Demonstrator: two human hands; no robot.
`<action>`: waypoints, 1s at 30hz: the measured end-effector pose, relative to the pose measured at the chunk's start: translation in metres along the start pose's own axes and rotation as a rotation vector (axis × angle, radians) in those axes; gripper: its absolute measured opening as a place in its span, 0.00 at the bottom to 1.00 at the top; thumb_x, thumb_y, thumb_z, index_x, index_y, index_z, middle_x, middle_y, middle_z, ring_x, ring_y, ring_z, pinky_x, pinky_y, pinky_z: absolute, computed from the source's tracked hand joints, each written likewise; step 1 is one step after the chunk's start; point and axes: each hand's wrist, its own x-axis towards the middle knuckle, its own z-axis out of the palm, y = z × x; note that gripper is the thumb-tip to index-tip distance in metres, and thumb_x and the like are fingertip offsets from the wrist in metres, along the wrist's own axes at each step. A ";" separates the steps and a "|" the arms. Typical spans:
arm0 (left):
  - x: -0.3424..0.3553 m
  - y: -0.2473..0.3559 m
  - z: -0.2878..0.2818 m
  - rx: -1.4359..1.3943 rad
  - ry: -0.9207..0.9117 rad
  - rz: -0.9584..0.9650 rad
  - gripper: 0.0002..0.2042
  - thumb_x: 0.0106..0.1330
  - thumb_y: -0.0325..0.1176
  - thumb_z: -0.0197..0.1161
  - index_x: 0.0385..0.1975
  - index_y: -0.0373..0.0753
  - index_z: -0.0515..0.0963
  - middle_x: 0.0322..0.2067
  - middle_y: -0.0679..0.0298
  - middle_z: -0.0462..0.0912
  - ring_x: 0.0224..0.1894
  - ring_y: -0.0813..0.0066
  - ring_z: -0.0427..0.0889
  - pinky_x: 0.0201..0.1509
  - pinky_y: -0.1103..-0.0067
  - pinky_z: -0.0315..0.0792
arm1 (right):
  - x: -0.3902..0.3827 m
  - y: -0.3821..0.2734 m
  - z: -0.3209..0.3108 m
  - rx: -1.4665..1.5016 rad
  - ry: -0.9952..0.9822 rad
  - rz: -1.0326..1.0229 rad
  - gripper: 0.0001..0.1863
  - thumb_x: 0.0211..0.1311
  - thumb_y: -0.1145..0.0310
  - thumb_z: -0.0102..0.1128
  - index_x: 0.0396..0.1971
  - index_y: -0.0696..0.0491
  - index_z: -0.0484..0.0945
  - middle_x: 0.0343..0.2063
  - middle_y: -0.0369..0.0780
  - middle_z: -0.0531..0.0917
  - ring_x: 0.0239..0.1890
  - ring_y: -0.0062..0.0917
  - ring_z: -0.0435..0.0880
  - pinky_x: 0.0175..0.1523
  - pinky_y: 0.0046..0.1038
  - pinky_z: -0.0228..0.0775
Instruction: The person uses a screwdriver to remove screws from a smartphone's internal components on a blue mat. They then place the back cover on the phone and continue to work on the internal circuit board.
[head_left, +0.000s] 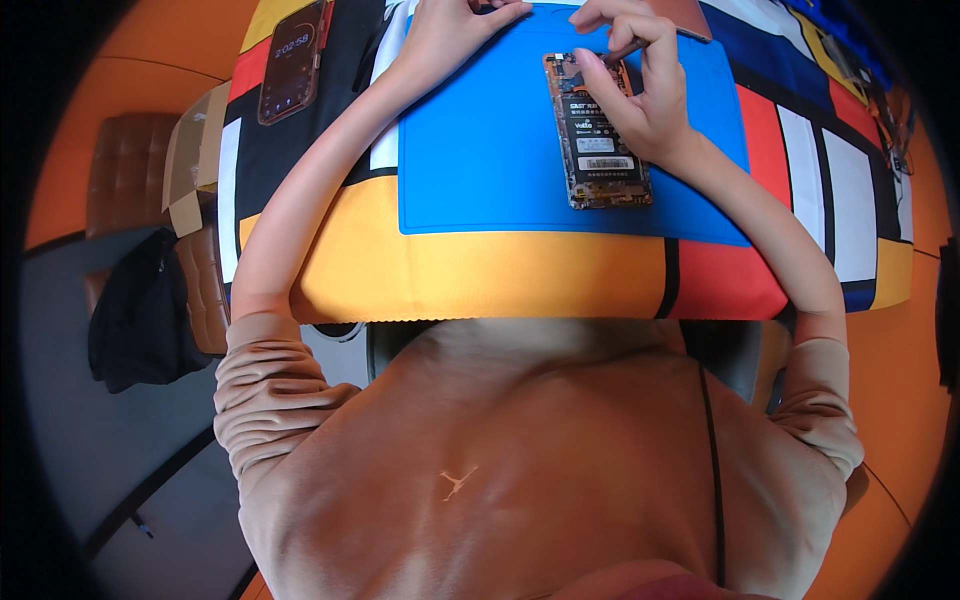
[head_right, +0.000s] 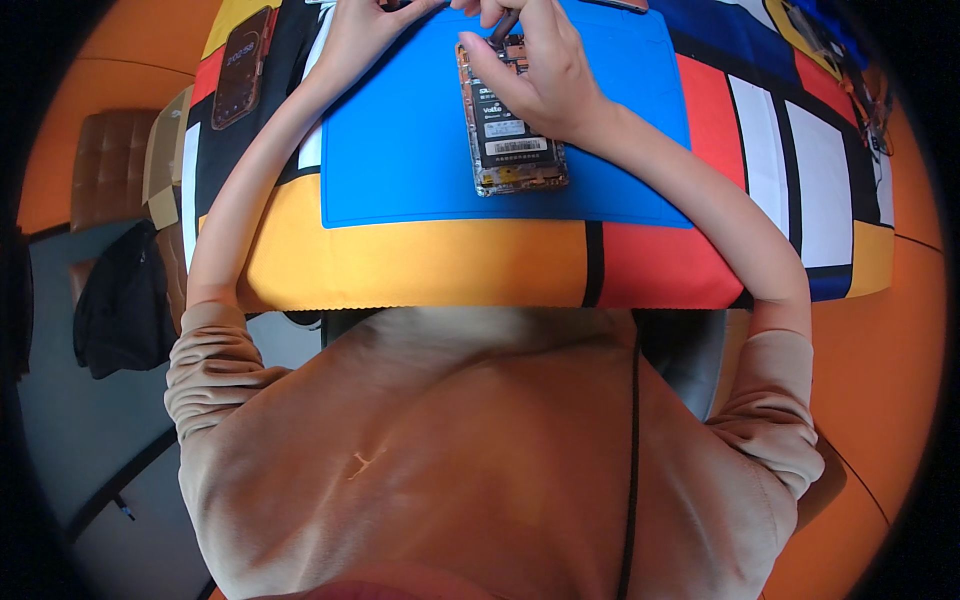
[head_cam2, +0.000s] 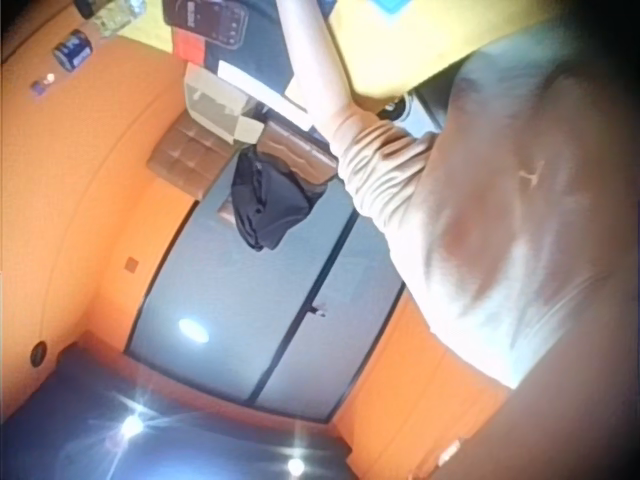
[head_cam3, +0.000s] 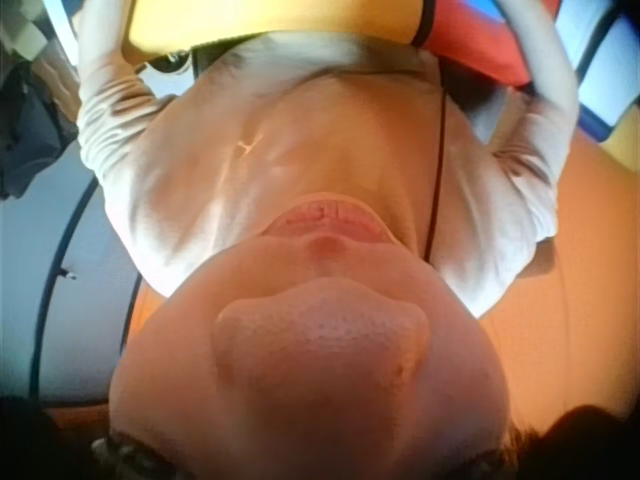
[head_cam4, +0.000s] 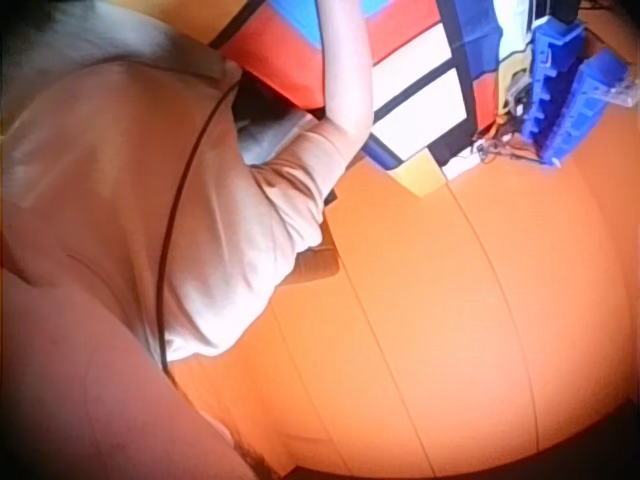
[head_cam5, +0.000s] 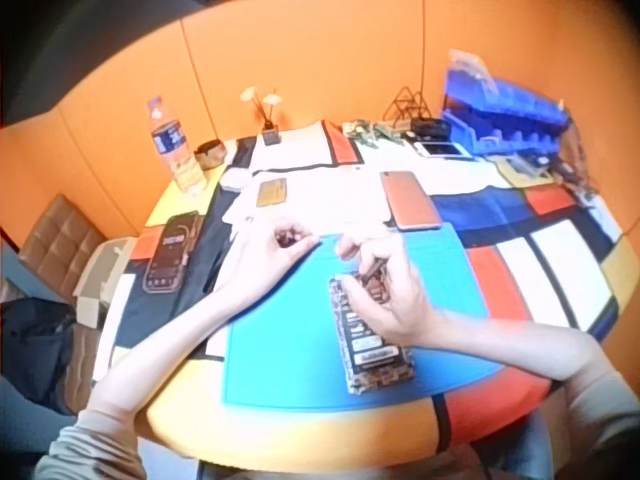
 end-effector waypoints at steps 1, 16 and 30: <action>0.001 0.000 0.001 -0.014 0.000 0.000 0.09 0.65 0.34 0.71 0.32 0.33 0.84 0.23 0.62 0.84 0.26 0.79 0.80 0.32 0.80 0.73 | 0.000 0.000 0.000 -0.012 0.001 0.002 0.18 0.60 0.87 0.59 0.41 0.54 0.62 0.47 0.51 0.75 0.47 0.32 0.77 0.53 0.31 0.70; 0.002 -0.006 0.003 0.018 0.008 0.029 0.08 0.63 0.32 0.72 0.30 0.34 0.84 0.21 0.65 0.80 0.24 0.81 0.76 0.29 0.81 0.69 | 0.001 0.002 -0.002 -0.053 0.014 -0.015 0.19 0.58 0.86 0.62 0.41 0.55 0.62 0.44 0.50 0.76 0.45 0.33 0.78 0.52 0.31 0.71; 0.002 -0.010 0.005 0.057 0.030 0.002 0.07 0.62 0.32 0.72 0.30 0.34 0.85 0.21 0.64 0.83 0.23 0.81 0.79 0.29 0.81 0.71 | 0.003 -0.002 -0.001 -0.024 0.014 -0.008 0.19 0.55 0.89 0.53 0.42 0.55 0.61 0.44 0.50 0.75 0.46 0.33 0.78 0.53 0.32 0.71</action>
